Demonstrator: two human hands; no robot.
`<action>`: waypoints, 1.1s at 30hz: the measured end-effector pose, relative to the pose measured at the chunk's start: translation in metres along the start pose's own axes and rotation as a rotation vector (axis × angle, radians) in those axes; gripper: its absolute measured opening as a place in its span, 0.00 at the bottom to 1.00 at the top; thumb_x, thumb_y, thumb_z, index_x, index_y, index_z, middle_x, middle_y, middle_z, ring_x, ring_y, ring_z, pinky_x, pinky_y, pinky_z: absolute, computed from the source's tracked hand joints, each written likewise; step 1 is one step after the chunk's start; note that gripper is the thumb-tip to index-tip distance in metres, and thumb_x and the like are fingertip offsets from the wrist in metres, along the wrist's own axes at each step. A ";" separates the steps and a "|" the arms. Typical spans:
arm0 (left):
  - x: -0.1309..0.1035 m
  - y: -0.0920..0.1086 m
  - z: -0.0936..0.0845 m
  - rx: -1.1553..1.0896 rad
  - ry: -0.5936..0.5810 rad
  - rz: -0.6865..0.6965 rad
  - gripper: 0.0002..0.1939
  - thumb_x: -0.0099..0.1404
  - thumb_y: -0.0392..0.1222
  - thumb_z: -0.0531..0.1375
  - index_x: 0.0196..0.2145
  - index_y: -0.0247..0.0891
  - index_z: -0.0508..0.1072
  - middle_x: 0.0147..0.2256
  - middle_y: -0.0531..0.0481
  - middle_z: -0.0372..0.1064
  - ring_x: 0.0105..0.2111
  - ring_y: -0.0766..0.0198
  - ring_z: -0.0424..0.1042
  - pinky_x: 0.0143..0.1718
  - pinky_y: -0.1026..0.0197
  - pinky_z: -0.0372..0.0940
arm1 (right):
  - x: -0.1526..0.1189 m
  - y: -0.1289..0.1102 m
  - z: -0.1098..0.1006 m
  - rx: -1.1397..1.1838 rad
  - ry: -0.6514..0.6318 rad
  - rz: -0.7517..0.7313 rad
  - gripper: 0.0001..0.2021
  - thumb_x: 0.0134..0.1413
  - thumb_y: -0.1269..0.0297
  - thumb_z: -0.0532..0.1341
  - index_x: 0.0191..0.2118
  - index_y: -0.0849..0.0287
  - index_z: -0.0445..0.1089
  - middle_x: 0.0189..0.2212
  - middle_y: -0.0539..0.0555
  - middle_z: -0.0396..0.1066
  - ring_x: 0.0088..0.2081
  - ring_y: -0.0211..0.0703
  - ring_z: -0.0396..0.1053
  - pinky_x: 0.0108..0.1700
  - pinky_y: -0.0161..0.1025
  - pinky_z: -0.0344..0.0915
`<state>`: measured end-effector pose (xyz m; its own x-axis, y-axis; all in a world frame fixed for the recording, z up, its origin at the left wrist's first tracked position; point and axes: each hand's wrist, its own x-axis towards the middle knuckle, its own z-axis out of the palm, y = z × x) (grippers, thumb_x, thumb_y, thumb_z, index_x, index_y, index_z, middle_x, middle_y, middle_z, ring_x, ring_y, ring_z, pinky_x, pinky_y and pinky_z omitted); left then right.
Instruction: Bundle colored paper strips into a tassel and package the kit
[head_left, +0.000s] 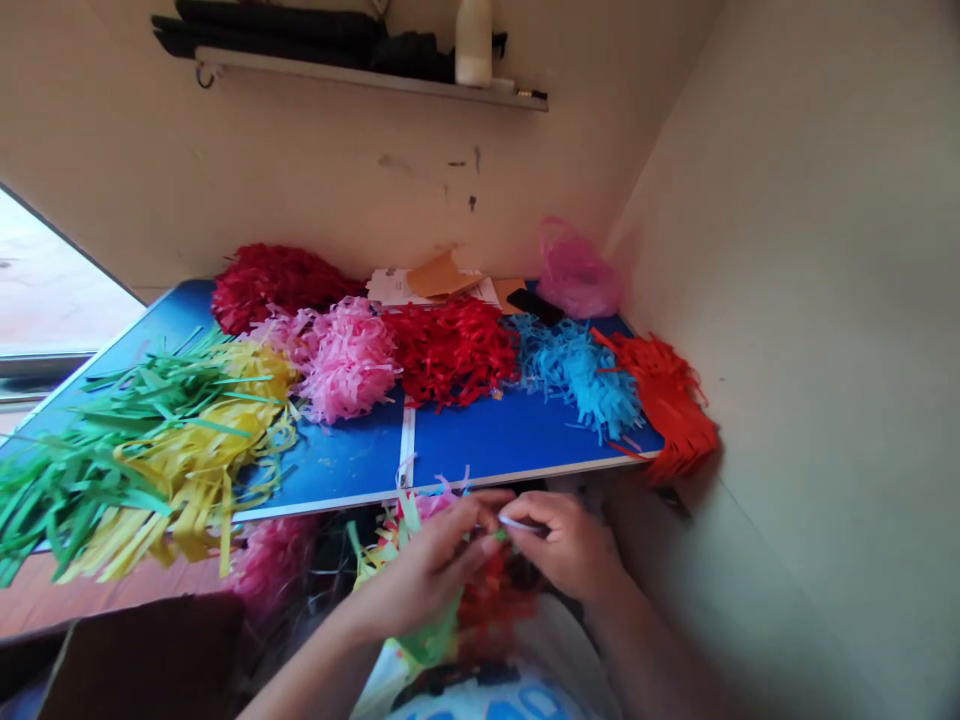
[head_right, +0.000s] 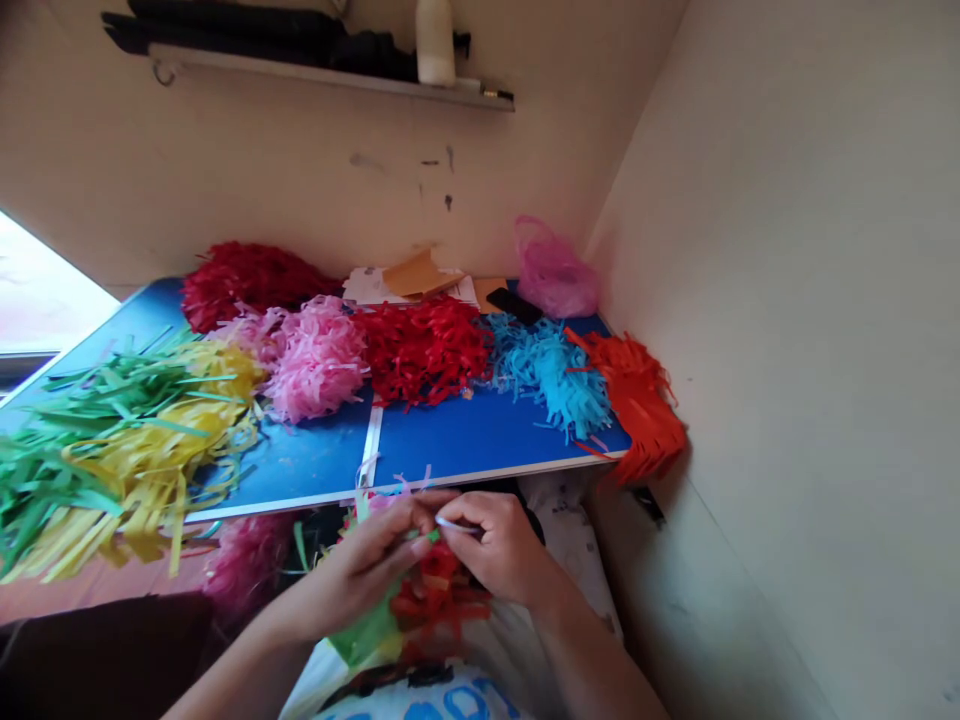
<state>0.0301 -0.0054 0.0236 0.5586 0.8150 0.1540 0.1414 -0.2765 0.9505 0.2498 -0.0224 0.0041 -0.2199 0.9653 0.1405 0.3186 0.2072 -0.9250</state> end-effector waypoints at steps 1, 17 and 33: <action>0.002 -0.002 0.005 -0.016 -0.041 -0.035 0.12 0.70 0.47 0.53 0.33 0.40 0.70 0.30 0.48 0.72 0.28 0.65 0.70 0.27 0.65 0.67 | 0.001 -0.006 -0.005 0.067 0.024 0.012 0.04 0.53 0.63 0.65 0.34 0.55 0.77 0.24 0.48 0.73 0.26 0.37 0.68 0.30 0.33 0.63; -0.012 -0.058 -0.023 0.098 0.423 -0.190 0.17 0.61 0.56 0.60 0.29 0.38 0.73 0.29 0.49 0.70 0.29 0.63 0.68 0.32 0.62 0.64 | 0.018 0.029 -0.053 1.128 0.541 0.009 0.09 0.42 0.59 0.74 0.28 0.51 0.74 0.31 0.45 0.74 0.34 0.35 0.71 0.40 0.38 0.70; -0.017 -0.035 0.006 -0.981 0.435 -0.520 0.19 0.44 0.44 0.75 0.30 0.35 0.73 0.22 0.54 0.73 0.21 0.69 0.70 0.26 0.68 0.65 | 0.010 -0.007 0.078 0.227 0.000 0.057 0.18 0.64 0.65 0.53 0.59 0.53 0.56 0.28 0.46 0.63 0.30 0.37 0.65 0.35 0.35 0.65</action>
<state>0.0207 -0.0124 -0.0142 0.2689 0.8707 -0.4117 -0.5222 0.4910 0.6973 0.1734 -0.0265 -0.0161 -0.2079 0.9744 0.0861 0.1150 0.1118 -0.9871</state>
